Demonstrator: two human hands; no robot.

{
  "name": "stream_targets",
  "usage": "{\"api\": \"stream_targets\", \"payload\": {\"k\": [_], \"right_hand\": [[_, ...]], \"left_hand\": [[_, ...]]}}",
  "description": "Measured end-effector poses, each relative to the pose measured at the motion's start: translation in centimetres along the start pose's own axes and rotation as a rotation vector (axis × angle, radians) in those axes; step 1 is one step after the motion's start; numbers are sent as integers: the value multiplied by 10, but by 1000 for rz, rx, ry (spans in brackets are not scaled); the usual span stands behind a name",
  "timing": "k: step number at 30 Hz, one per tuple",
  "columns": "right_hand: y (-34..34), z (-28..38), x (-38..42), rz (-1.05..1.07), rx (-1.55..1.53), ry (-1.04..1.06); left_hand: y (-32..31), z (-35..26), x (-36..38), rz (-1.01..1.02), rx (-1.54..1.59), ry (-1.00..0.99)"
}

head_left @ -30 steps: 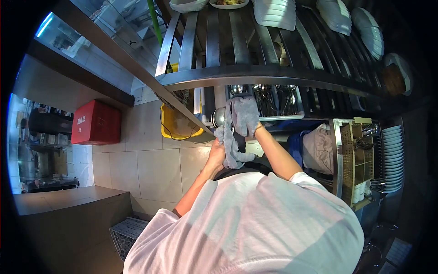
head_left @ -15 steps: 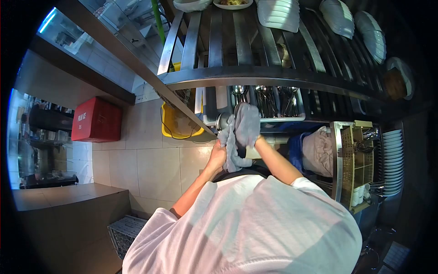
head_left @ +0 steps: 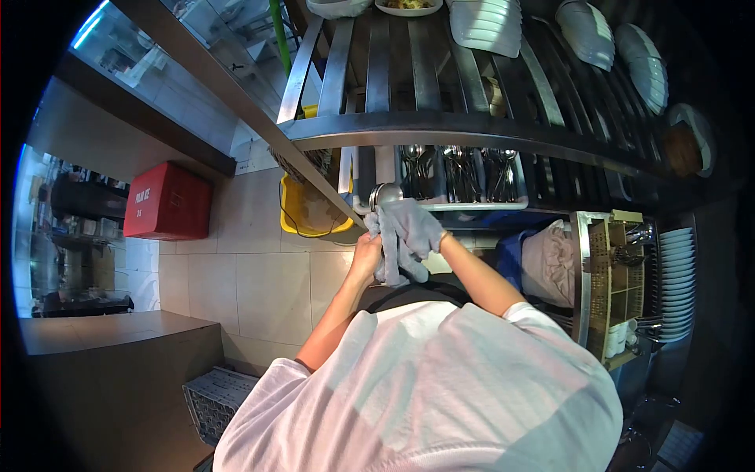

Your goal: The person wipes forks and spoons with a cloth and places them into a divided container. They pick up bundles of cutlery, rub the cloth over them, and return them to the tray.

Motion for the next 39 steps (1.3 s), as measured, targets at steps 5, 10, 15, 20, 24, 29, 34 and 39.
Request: {"api": "stream_targets", "payload": {"k": [5,10,15,20,24,29,34,39], "right_hand": [[26,113,-29,236,424,-189],[43,140,-31,381,861,-10],[34,116,-25,89,651,-148],[26,87,-16,12,-394,-302],[39,117,-24,-34,786,113],[41,54,-29,-23,293,-72],[34,54,-24,-61,320,-43],[19,115,-24,-135,246,-49]], "left_hand": [[-3,10,2,-61,134,-91],[-4,6,6,-10,130,-102],[-5,-6,6,16,-62,-28],[-11,-8,1,41,-102,-254],[-7,8,-7,-37,208,-199],[-18,-2,18,46,247,-103],[-15,-2,18,37,236,-96],[-13,-5,13,-17,220,-104]]}}
Point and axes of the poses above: each hand's wrist, its own x-axis away from the middle knuckle, its own y-axis out of the back of the hand, z = x × y, the point moved 1 cm from there along -x, towards the middle knuckle, and after that the axes turned 3 degrees about -y, right-handed, at the moved point
